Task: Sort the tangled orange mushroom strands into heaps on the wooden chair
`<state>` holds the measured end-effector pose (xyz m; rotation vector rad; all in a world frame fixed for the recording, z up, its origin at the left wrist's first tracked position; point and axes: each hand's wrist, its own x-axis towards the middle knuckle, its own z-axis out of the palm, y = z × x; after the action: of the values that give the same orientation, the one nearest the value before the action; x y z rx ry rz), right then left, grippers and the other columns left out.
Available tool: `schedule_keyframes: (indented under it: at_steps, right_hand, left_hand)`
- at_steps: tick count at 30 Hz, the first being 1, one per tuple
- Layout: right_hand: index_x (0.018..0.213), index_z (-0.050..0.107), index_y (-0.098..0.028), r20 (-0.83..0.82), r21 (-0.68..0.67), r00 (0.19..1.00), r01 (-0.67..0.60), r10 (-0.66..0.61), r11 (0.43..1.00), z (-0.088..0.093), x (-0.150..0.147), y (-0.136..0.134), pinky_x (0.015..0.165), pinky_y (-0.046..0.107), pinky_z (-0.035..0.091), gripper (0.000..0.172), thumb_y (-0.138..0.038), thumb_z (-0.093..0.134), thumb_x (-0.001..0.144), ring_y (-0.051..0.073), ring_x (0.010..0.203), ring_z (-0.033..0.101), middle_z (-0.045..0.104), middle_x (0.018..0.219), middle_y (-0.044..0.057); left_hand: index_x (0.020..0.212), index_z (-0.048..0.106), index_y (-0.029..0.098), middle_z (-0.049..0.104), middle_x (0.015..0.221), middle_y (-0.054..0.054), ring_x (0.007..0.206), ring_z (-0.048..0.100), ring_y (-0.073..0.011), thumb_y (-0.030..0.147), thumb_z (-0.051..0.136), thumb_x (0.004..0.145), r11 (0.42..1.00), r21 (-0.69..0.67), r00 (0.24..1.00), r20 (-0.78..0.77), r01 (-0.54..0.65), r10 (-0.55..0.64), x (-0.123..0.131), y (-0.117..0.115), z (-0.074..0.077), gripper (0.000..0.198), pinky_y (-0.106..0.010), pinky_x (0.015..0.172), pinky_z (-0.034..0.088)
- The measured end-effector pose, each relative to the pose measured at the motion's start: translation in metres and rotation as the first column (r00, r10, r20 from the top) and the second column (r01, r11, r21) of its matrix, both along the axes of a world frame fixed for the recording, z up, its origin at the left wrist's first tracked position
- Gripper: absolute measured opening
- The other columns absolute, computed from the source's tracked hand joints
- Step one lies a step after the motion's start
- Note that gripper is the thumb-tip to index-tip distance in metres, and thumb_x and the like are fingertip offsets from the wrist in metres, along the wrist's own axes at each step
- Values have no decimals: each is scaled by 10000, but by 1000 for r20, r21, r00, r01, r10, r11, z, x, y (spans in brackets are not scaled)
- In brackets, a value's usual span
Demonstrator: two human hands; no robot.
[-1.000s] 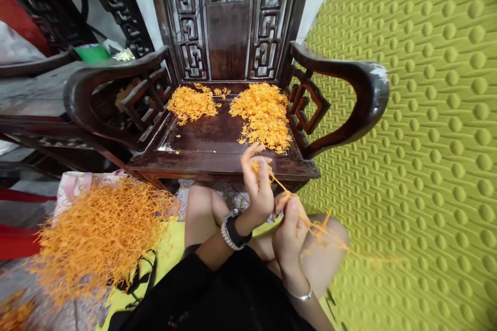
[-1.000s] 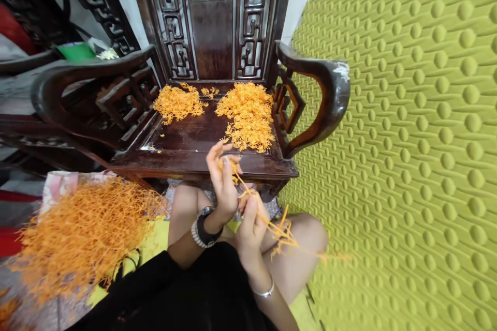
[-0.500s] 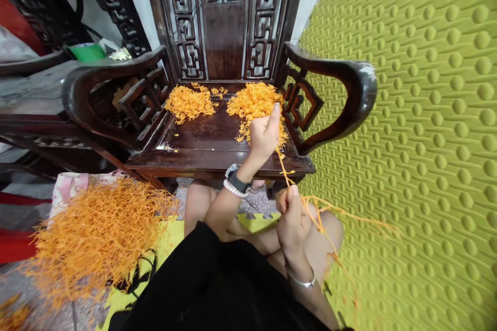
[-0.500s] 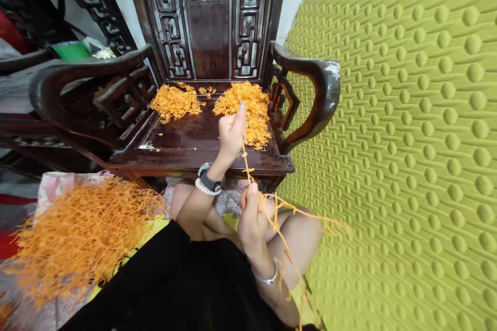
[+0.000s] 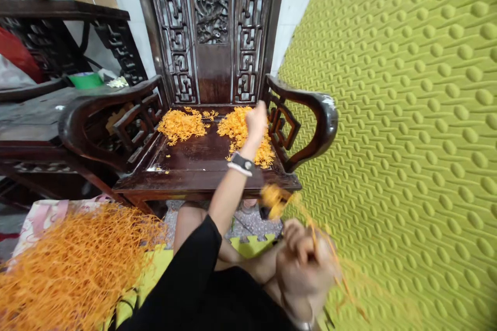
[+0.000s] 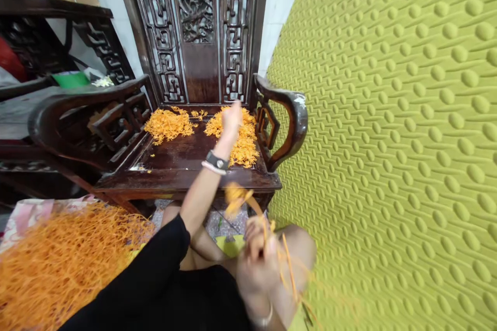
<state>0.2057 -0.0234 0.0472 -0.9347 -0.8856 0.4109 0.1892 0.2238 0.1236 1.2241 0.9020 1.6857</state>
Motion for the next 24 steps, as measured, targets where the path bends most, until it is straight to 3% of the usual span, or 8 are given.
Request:
schedule_keyframes:
  at_steps: [3, 5, 9, 13, 16, 18, 21, 24]
  right_hand:
    - [455, 344, -214, 22, -55, 999, 39, -38, 998, -1, 8, -14, 468, 300, 273, 547, -489, 463, 912, 117, 411, 292, 279, 424, -35]
    - [501, 406, -208, 13, -91, 999, 43, -42, 995, -1, 13, -9, 483, 290, 281, 510, -499, 456, 916, 118, 442, 329, 323, 458, -32]
    - [517, 426, -201, -49, -124, 999, -16, 10, 992, 1, 13, 10, 533, 283, 316, 520, -504, 381, 937, 120, 488, 372, 346, 474, -29]
    - [531, 417, -195, -63, -185, 998, -19, 8, 982, -3, 9, 13, 531, 278, 302, 511, -491, 376, 946, 107, 483, 361, 359, 496, -34]
    - [580, 449, -195, -70, -170, 997, 9, -21, 985, -9, 7, 18, 504, 268, 294, 487, -508, 371, 944, 105, 476, 362, 368, 501, -39]
    - [624, 495, -192, -39, -162, 999, 23, -30, 987, -12, 3, 25, 489, 263, 292, 480, -528, 367, 941, 106, 482, 376, 405, 520, -33]
    - [661, 548, -190, 26, -146, 999, 24, -21, 989, -17, -6, 33, 472, 269, 290, 476, -528, 366, 945, 110, 486, 389, 456, 557, -14]
    - [730, 589, -189, 147, -145, 988, 64, -43, 987, -28, -13, 32, 500, 276, 319, 458, -493, 343, 967, 119, 517, 412, 493, 605, -3]
  left_hand:
    - [445, 209, 221, 229, 428, 55, 420, 306, -98, 619, 453, 874, 962, 147, 955, -152, -232, 253, -36, 33, 8, 633, -262, 475, 243]
    - [485, 313, 216, 362, 488, 22, 515, 424, -131, 571, 392, 924, 946, 238, 854, -423, -220, 305, -51, 41, 1, 570, -268, 554, 322]
    - [692, 581, 194, 645, 802, -79, 885, 580, -242, 466, 547, 881, 991, 127, 618, -776, -42, 126, -54, 38, -31, 333, -350, 817, 420]
    - [890, 674, 194, 638, 1185, -128, 1194, 485, -329, 419, 712, 760, 997, 82, 589, -806, 11, 60, -53, 22, -53, 263, -465, 1004, 358]
    - [1014, 646, 206, 630, 1229, -110, 1180, 536, -262, 462, 529, 895, 991, 89, 770, -638, 97, -18, -58, -15, -52, 306, -417, 1008, 390]
    - [1096, 597, 208, 683, 1106, -109, 976, 647, -213, 548, 341, 947, 974, 52, 925, -328, 220, -191, -61, -54, -48, 451, -351, 844, 494]
    - [1195, 515, 240, 672, 1100, -98, 797, 667, -178, 658, 318, 902, 937, 9, 937, -2, 349, -349, -55, -113, -44, 547, -258, 558, 491]
    - [937, 588, 218, 675, 836, -42, 577, 596, -122, 697, 325, 877, 971, -21, 956, 182, 239, -231, -43, -140, -46, 550, -222, 443, 408]
